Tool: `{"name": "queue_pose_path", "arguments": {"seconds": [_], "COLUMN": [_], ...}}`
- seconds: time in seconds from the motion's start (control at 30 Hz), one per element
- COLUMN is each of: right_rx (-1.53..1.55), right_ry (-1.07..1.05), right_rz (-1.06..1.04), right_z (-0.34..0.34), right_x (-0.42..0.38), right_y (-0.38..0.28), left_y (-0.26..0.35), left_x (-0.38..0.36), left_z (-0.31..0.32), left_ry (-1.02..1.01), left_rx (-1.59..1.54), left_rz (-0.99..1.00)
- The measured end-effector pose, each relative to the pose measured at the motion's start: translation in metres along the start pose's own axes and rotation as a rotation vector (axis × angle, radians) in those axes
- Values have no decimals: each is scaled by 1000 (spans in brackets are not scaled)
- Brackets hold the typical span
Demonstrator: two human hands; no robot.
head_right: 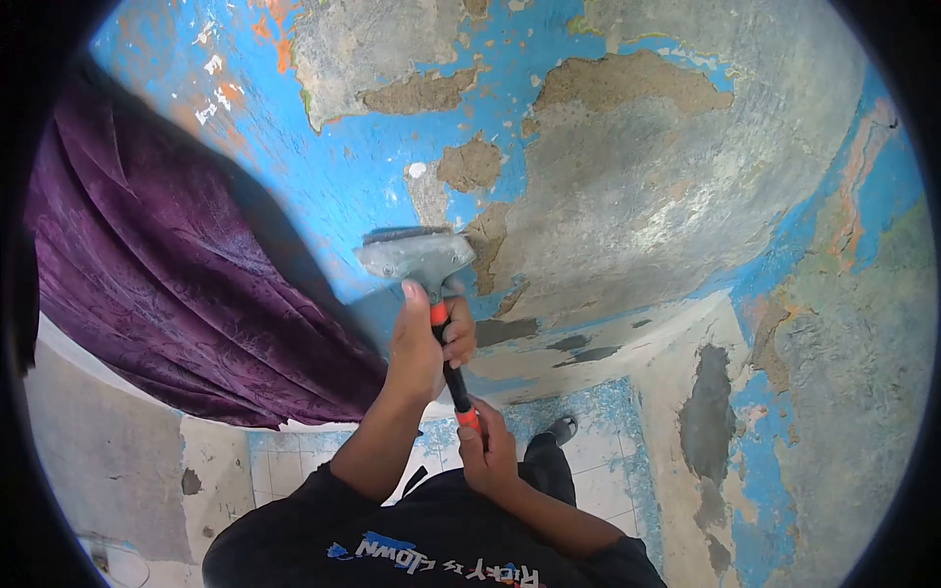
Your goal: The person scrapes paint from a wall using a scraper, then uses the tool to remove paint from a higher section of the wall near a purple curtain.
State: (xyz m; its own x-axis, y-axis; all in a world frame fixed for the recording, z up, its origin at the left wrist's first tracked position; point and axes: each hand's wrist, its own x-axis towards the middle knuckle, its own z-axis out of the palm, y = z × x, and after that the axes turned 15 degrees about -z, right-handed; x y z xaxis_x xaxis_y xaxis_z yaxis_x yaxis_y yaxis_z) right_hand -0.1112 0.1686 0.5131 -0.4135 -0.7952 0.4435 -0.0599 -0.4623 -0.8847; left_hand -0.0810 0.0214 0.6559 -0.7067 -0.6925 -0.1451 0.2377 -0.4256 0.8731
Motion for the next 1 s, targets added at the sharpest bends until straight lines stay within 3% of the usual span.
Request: {"name": "queue_pose_path", "arguments": {"seconds": [0.4,0.5,0.83,1.0], "right_rx": [-138,-170,-326,-316], "right_ry": [14,40,-8,9], "right_rz": [-69,-74,-230,-202], "right_z": [-4,-5,-9,-9], "right_x": [0,-1,14,14], "right_y": [4,9,8,6], "left_y": [1,-9,-2,2], "left_x": [-3,7,11,12], "left_z": [3,-7,-2,-4], "left_ry": [2,-104,-103,-127], "left_rx": [19,-17,-31,-19], "left_rz": [72,-11,28,18]}}
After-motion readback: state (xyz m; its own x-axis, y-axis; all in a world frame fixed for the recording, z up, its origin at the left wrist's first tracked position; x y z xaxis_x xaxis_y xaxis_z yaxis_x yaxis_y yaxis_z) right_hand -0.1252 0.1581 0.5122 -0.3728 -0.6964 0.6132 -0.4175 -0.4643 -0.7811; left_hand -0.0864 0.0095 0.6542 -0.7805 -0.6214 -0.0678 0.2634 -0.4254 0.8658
